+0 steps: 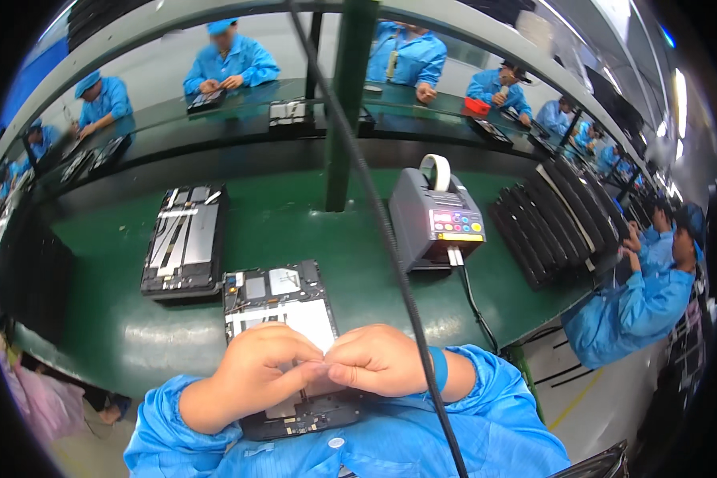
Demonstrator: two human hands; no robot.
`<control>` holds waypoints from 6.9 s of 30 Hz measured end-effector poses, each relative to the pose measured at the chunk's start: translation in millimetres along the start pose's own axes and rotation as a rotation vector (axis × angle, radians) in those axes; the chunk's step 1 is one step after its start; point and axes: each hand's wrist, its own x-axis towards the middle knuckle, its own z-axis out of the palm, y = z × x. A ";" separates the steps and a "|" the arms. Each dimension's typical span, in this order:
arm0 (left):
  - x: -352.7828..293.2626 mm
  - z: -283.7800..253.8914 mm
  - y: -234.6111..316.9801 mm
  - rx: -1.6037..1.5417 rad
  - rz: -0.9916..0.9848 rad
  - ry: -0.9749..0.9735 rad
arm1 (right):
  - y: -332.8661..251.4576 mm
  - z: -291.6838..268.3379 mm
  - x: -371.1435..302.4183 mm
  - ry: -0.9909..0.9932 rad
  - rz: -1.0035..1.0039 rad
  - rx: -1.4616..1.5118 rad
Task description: The person assembles electronic components on a factory line, repeatedly applying white adhesive strips to the edges of rectangular devices and stacking them. They handle each unit one at a time, aligning and pressing the strips before moving the finished unit aside.
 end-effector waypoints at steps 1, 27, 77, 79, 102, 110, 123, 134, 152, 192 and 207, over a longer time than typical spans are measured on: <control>-3.9 -3.0 -0.9 0.034 0.017 0.045 | -2.3 2.6 5.4 0.032 0.011 -0.064; -49.5 -63.1 -89.9 0.672 -0.020 0.334 | 38.9 36.1 139.9 -0.043 -0.037 -0.524; -50.0 -56.4 -114.1 0.486 0.009 0.364 | 80.5 23.3 161.4 -0.065 0.071 -0.192; -50.5 -58.7 -113.2 0.500 -0.008 0.359 | 78.2 23.5 161.9 -0.063 0.086 -0.107; -49.5 -60.5 -112.2 0.464 -0.041 0.319 | 67.4 20.7 182.9 -0.154 0.470 -0.385; -50.1 -60.9 -110.5 0.455 -0.062 0.300 | 56.7 28.6 181.3 -0.097 0.528 -0.492; -48.1 -59.6 -109.5 0.465 -0.047 0.316 | 58.9 27.3 174.8 -0.016 0.498 -0.555; -45.1 -60.5 -111.2 0.518 -0.046 0.283 | 68.1 36.8 136.7 0.075 -0.043 -0.533; -35.0 -35.6 -23.6 0.453 0.203 0.173 | 6.6 36.1 56.9 0.090 -0.225 -0.566; 38.3 -10.2 -68.8 0.767 -0.110 -0.079 | 130.5 -19.3 80.3 0.238 0.321 0.423; 34.4 -19.3 -85.7 0.608 -0.158 -0.122 | 102.2 -47.9 91.0 -0.132 0.207 -0.304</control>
